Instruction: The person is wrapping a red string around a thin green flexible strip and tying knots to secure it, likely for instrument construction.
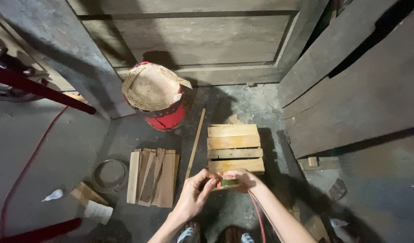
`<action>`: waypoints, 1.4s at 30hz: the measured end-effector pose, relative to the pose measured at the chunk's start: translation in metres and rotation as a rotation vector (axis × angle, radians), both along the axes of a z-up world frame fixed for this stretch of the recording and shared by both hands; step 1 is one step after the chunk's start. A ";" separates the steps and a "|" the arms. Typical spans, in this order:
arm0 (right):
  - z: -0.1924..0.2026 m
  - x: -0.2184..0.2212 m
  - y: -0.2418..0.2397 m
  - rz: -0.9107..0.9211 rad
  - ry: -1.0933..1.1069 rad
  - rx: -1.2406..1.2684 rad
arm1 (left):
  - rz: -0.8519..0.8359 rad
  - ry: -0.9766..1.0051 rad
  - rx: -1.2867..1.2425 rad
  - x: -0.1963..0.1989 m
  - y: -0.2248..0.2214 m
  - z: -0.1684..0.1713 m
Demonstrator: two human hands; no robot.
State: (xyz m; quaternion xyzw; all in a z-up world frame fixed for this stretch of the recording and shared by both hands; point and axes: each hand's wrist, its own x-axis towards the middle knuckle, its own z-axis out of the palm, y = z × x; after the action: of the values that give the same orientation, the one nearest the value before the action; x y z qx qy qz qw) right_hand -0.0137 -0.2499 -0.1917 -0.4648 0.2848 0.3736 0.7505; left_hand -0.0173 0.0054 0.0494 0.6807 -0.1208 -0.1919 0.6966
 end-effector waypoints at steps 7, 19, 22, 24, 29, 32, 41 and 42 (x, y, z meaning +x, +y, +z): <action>0.046 -0.002 0.013 -0.039 0.101 -0.014 | 0.069 0.106 -0.004 0.006 0.003 0.000; 0.084 0.005 -0.047 0.123 -0.219 -0.393 | 0.389 0.307 -0.325 0.023 0.004 -0.063; 0.144 0.011 -0.068 0.135 -0.369 -0.811 | 0.428 0.256 -0.292 0.026 0.004 -0.058; 0.202 0.012 -0.075 -0.101 -0.434 -0.749 | 0.439 0.229 -0.244 0.027 0.001 -0.057; 0.365 -0.022 -0.040 -0.387 -1.058 -0.911 | 0.472 0.175 -0.255 0.030 -0.007 -0.066; 0.381 -0.063 -0.008 -0.493 -1.209 -1.091 | 0.500 0.143 -0.268 0.031 -0.017 -0.069; 0.248 0.002 0.054 0.143 -0.862 -0.600 | 0.482 0.134 -0.318 0.027 -0.042 -0.015; 0.238 0.006 0.050 0.143 -0.864 -0.600 | 0.482 0.132 -0.319 0.029 -0.043 -0.015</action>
State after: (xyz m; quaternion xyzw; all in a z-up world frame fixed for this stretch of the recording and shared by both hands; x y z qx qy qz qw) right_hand -0.0076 -0.1994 0.0459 -0.7891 0.0115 0.1002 0.6060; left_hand 0.0119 -0.0373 0.0342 0.5577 0.0614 -0.0432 0.8266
